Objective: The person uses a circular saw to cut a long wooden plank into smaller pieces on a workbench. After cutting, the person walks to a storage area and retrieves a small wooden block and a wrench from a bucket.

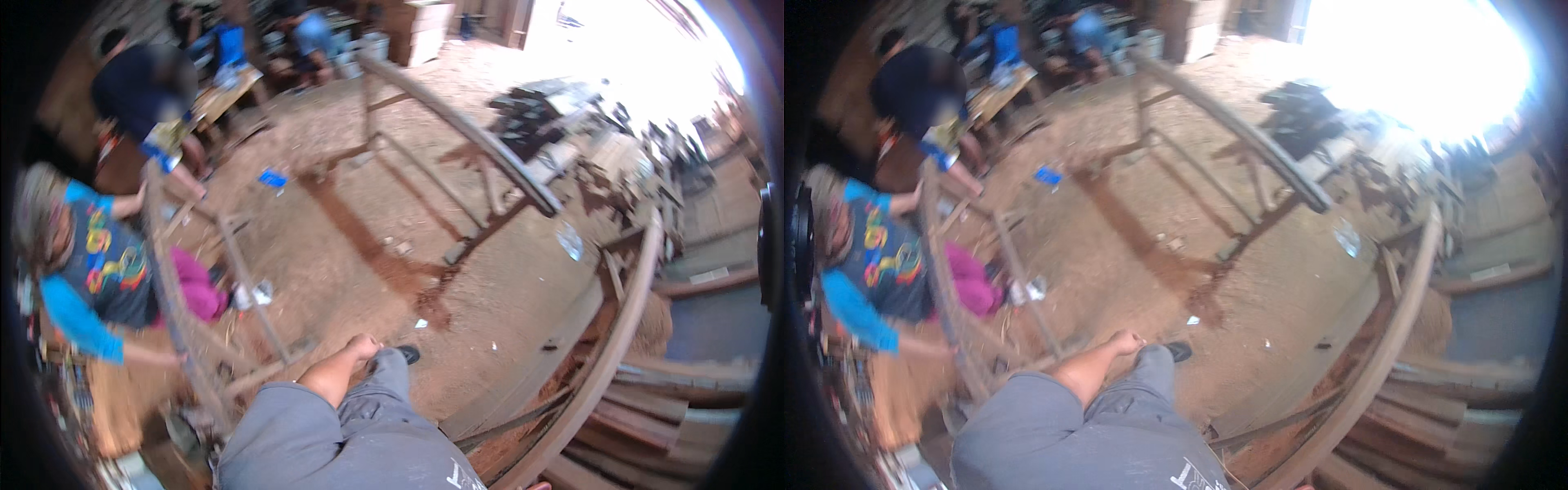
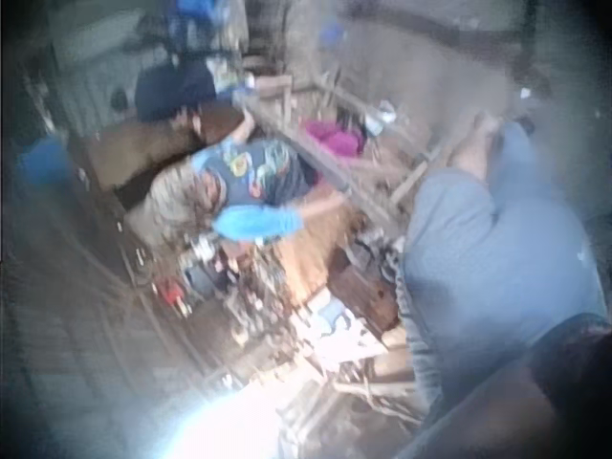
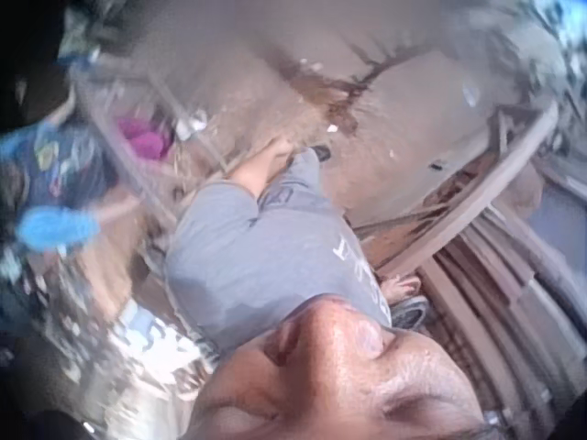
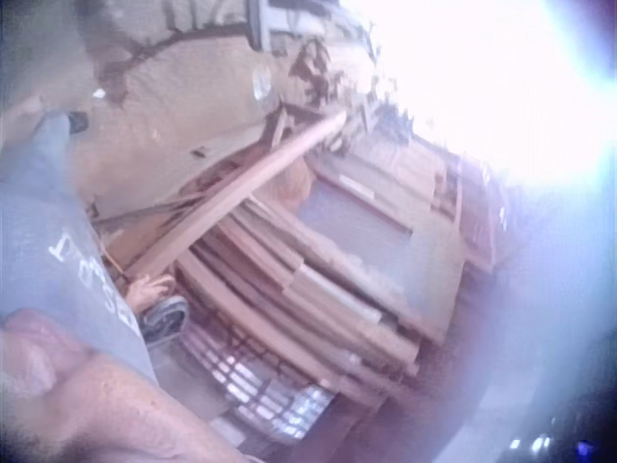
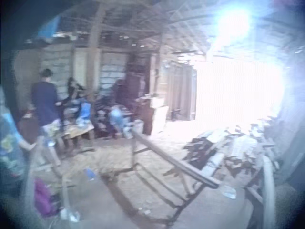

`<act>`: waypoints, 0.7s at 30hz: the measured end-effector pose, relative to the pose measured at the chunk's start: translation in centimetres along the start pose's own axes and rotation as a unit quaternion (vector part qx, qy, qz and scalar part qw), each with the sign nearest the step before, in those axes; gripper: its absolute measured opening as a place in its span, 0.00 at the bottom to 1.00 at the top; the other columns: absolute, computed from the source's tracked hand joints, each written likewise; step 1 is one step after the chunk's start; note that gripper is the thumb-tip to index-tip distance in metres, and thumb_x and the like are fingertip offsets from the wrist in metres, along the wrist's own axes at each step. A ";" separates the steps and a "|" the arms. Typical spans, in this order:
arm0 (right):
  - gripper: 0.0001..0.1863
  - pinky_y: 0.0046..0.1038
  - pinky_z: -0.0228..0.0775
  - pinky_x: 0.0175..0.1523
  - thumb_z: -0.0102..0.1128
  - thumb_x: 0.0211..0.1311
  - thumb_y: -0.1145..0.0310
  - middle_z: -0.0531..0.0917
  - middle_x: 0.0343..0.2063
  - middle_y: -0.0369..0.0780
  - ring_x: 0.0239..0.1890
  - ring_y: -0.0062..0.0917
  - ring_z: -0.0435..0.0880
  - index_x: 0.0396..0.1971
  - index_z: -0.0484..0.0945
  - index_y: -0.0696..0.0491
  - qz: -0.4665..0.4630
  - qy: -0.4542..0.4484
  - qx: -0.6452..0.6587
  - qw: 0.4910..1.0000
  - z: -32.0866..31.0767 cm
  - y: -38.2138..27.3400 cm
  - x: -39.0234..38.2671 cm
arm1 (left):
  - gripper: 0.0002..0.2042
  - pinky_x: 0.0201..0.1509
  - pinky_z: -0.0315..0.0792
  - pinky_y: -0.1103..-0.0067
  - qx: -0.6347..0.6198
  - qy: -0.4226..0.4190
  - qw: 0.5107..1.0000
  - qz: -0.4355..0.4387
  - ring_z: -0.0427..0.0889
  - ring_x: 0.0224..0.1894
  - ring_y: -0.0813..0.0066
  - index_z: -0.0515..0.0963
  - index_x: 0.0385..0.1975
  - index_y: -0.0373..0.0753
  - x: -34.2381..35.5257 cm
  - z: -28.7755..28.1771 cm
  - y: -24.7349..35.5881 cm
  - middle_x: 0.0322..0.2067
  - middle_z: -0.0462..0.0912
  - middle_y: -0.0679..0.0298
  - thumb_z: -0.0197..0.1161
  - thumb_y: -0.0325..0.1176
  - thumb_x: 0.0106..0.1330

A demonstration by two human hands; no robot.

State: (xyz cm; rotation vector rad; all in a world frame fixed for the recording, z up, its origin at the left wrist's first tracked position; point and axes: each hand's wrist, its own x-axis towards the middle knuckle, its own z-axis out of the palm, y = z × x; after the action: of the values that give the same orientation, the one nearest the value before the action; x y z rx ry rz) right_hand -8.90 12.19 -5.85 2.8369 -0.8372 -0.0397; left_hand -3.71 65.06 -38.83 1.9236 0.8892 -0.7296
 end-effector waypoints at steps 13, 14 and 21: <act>0.30 0.44 0.68 0.67 0.67 0.57 0.69 0.78 0.55 0.62 0.60 0.55 0.78 0.58 0.68 0.64 0.243 -0.076 0.253 0.933 -1.2 -2.7 2.1 | 0.19 0.46 0.79 0.71 0.005 -0.052 0.982 0.182 0.87 0.39 0.68 0.87 0.42 0.38 8.9 -1.1 21.5 0.38 0.90 0.57 0.70 0.49 0.67; 0.32 0.46 0.68 0.67 0.67 0.58 0.67 0.77 0.57 0.63 0.62 0.55 0.76 0.61 0.67 0.63 0.239 -0.050 0.242 0.939 -2.1 -2.7 1.0 | 0.18 0.41 0.79 0.73 0.001 -0.088 0.980 0.179 0.85 0.35 0.72 0.87 0.42 0.37 8.7 0.1 22.2 0.36 0.89 0.60 0.70 0.48 0.67; 0.36 0.53 0.74 0.59 0.66 0.60 0.60 0.80 0.53 0.63 0.55 0.58 0.81 0.68 0.66 0.53 0.224 -0.047 0.224 0.947 -2.3 2.0 -4.2 | 0.16 0.36 0.75 0.77 0.065 -0.347 0.918 0.180 0.81 0.32 0.76 0.82 0.49 0.38 -1.3 10.9 27.6 0.35 0.84 0.65 0.65 0.44 0.74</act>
State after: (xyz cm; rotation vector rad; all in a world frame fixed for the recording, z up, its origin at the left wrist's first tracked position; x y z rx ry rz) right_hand -13.39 13.18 -3.37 2.9731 -1.6845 0.0891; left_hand 16.26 44.94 -29.93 1.6752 0.0455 -1.1545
